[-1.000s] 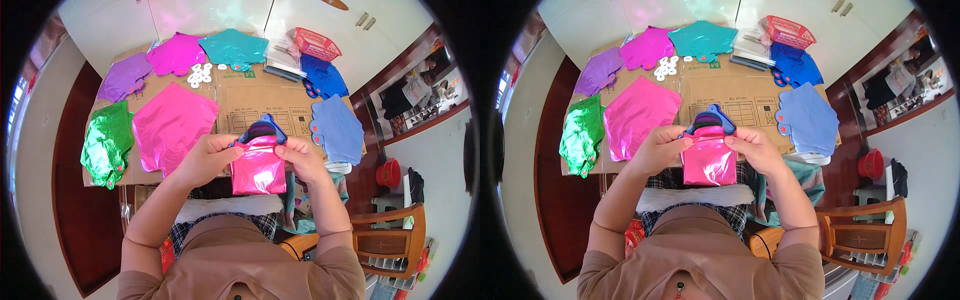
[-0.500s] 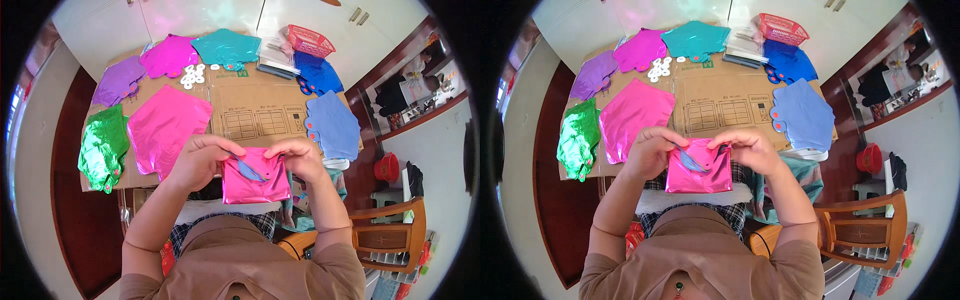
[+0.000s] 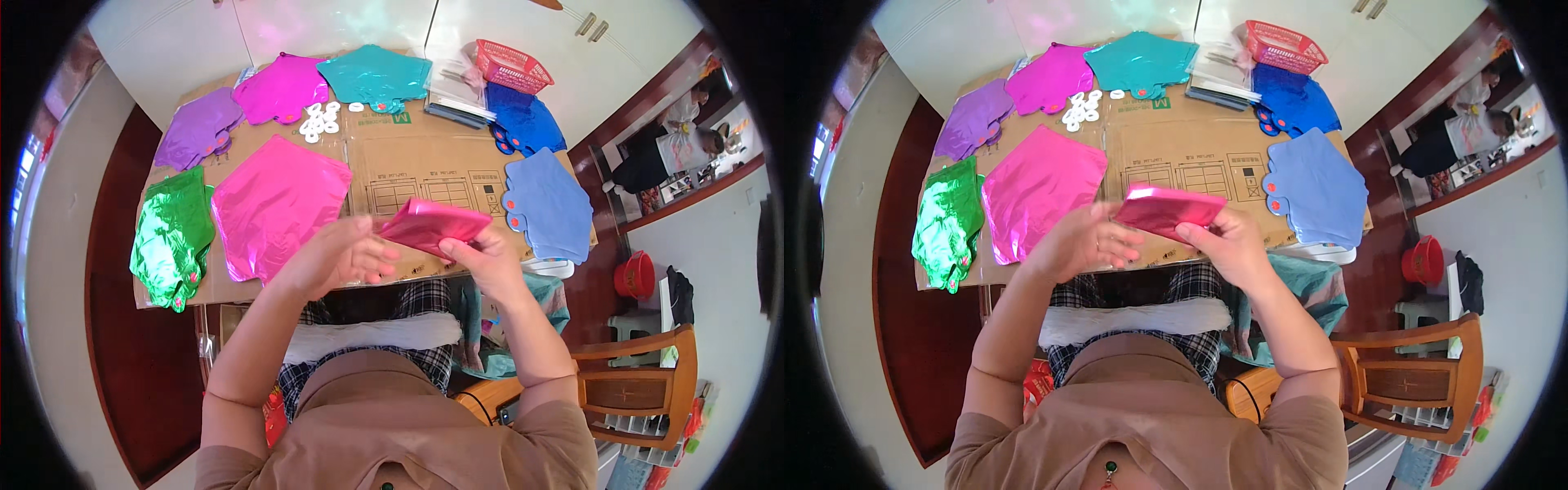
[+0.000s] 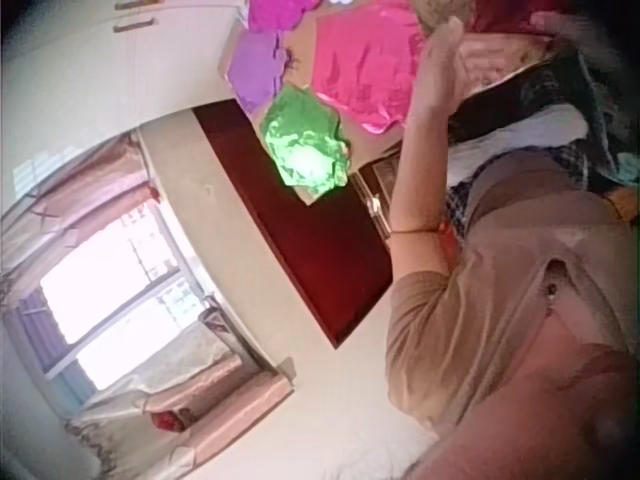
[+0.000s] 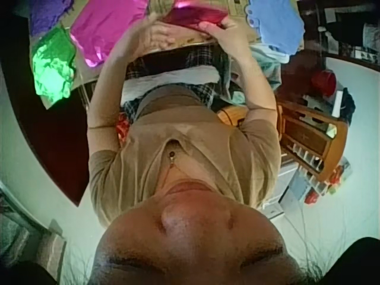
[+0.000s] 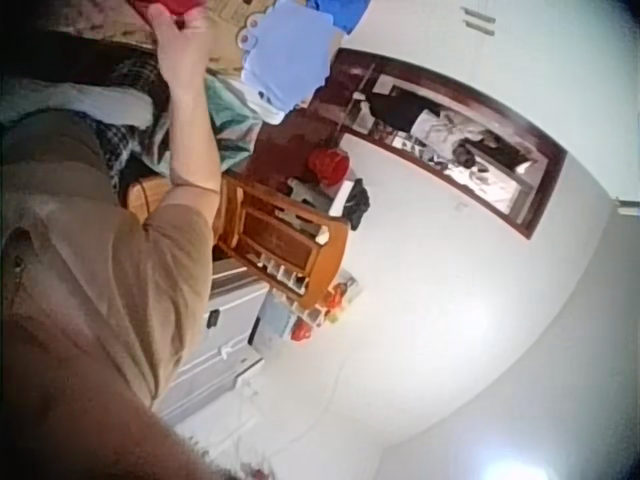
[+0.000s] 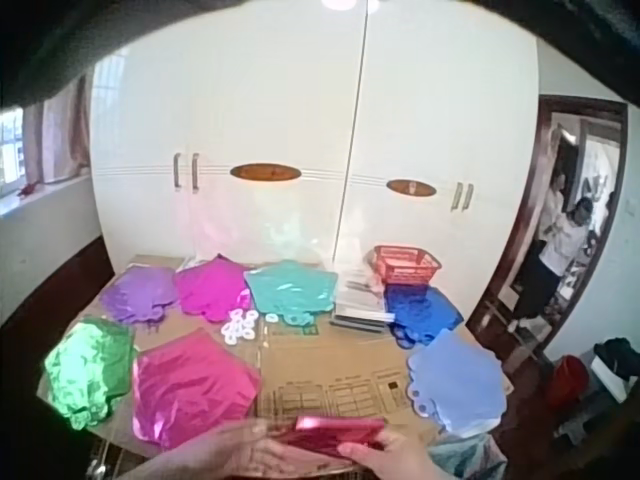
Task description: Folding deflated foil balloons and placing them into individual retail packaging bags with cardboard headers.
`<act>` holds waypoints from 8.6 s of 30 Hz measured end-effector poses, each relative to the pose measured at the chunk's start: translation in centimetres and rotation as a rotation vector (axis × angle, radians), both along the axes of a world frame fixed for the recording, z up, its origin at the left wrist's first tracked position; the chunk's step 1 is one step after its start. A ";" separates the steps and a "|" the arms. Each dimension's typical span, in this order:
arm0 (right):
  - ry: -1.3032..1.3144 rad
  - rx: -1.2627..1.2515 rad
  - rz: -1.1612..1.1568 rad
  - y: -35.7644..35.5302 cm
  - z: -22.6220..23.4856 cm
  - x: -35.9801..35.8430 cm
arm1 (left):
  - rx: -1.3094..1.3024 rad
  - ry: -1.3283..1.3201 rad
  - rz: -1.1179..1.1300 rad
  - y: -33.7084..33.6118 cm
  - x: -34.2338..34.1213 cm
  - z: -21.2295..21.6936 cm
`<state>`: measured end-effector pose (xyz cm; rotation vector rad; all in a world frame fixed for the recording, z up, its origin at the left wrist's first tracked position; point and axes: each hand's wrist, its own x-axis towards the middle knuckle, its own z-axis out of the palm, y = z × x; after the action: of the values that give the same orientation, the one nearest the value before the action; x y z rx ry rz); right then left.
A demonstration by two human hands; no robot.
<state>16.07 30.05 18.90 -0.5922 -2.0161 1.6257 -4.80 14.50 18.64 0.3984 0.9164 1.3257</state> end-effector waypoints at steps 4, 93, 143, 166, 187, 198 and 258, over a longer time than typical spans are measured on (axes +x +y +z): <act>-0.072 -0.585 0.052 -0.4 -1.5 -1.0 | -0.102 0.166 0.120 0.1 3.4 -1.0; 0.141 -0.260 -0.262 16.1 0.8 1.1 | 0.537 2.444 -0.069 27.8 -9.7 -4.9; -0.293 -0.168 0.065 0.3 -2.7 -0.1 | 0.244 0.227 0.180 -2.8 10.8 -12.2; -0.101 1.350 0.378 0.7 1.5 -1.3 | -0.135 -0.130 0.483 -0.6 12.6 -9.2; -0.308 1.196 0.810 0.7 -1.1 -2.5 | -0.159 -0.197 0.510 -0.3 12.9 -7.4; -0.273 0.755 0.757 3.0 -1.3 -2.9 | -0.116 -0.174 0.432 -0.4 12.6 -7.8; -0.349 -0.137 0.326 4.2 3.4 -4.7 | -0.001 0.080 0.250 -3.3 10.6 -11.5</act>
<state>11.39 34.27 22.33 -0.6604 -2.3644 1.9760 5.80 11.16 7.10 0.3462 1.0593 1.5453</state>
